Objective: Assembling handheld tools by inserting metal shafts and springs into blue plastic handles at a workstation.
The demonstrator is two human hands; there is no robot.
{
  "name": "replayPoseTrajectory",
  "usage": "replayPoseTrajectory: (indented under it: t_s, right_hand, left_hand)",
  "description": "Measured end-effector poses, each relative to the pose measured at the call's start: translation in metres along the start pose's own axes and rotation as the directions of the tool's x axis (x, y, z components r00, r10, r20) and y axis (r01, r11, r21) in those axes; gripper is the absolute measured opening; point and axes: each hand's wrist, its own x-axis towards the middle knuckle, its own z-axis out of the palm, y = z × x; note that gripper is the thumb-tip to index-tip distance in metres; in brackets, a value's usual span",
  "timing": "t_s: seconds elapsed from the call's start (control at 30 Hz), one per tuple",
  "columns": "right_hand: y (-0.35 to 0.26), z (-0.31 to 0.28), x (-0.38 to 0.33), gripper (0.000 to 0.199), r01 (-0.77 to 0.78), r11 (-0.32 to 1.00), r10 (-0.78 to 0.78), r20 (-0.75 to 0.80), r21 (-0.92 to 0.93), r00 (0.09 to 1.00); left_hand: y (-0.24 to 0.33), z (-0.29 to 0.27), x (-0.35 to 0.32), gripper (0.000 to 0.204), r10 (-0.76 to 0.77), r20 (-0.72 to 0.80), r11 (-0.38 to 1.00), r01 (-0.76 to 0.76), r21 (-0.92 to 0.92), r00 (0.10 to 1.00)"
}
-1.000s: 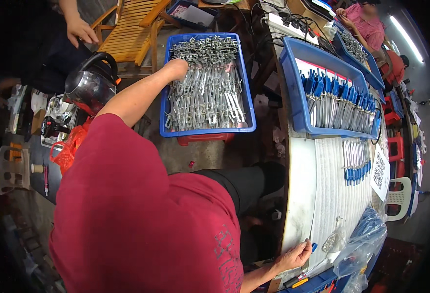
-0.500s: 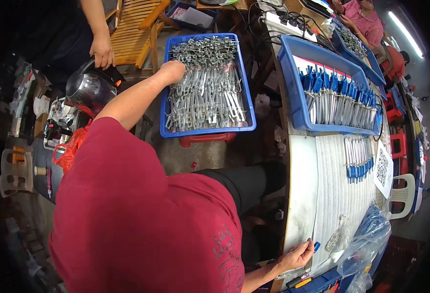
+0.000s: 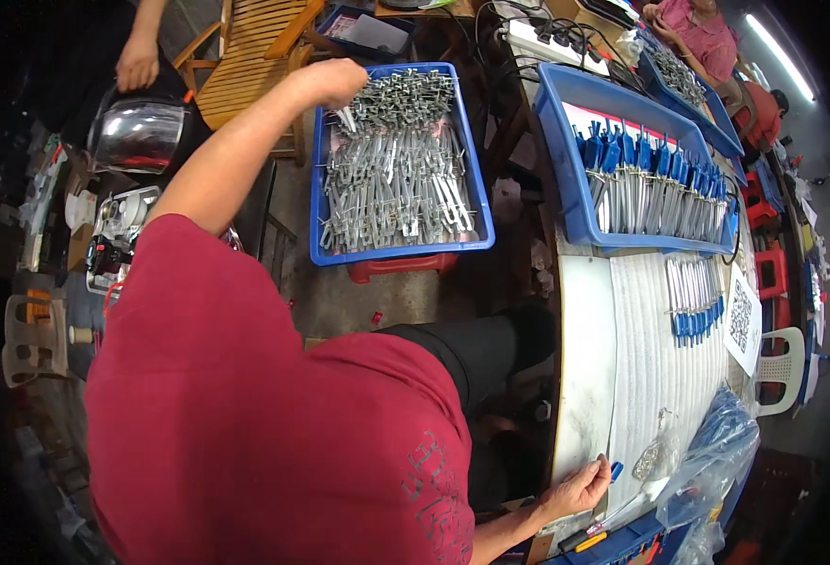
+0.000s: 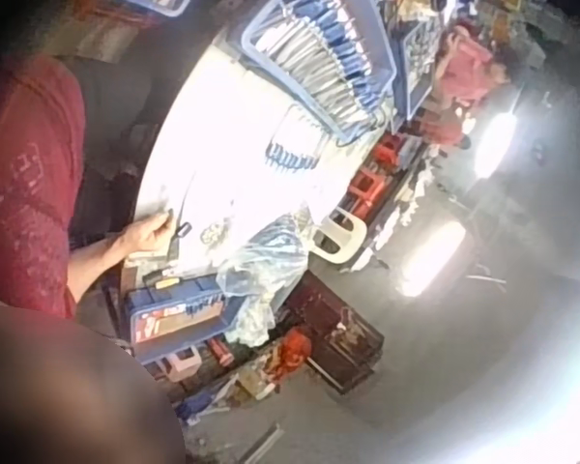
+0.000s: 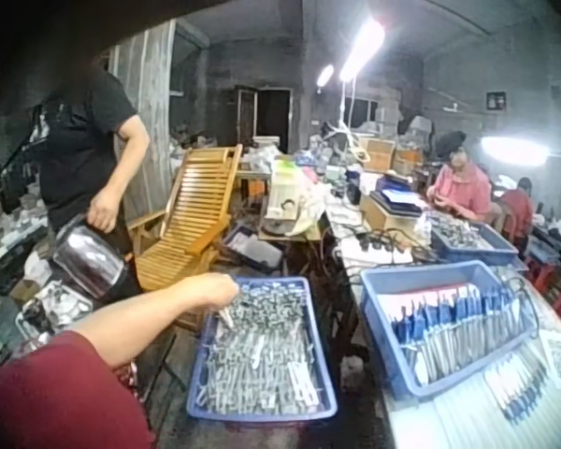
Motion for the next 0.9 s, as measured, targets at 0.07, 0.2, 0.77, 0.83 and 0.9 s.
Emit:
replayPoseTrajectory:
  t_s: [0.07, 0.2, 0.77, 0.83, 0.9]
  right_hand:
    - [-0.007, -0.006, 0.001, 0.021, -0.063, 0.997, 0.064, 0.037, -0.041, 0.997]
    - [-0.022, -0.004, -0.007, 0.02, -0.017, 0.998, 0.019, 0.039, -0.059, 0.999]
    - [-0.093, 0.073, -0.031, 0.014, 0.075, 0.991, -0.133, 0.739, 0.112, 0.66]
    - [-0.089, 0.067, -0.035, 0.017, -0.113, 0.991, 0.016, 0.752, 0.078, 0.659]
    - [-0.088, 0.059, -0.037, 0.02, -0.423, 0.891, 0.166, 0.75, 0.163, 0.64]
  left_hand:
    - [-0.008, 0.004, 0.008, 0.015, 0.156, -0.063, 0.981, -0.162, -0.111, 0.986]
    - [0.051, -0.053, -0.02, 0.014, 0.504, -0.028, 0.847, -0.5, -0.18, 0.863]
    - [0.271, -0.059, -0.034, 0.014, 0.997, 0.072, 0.048, -0.659, -0.751, -0.009]
    - [0.282, -0.06, -0.037, 0.02, 0.986, 0.166, 0.123, -0.652, -0.748, -0.004]
    - [0.287, -0.056, -0.039, 0.022, 0.994, 0.107, 0.1, -0.512, -0.853, 0.016]
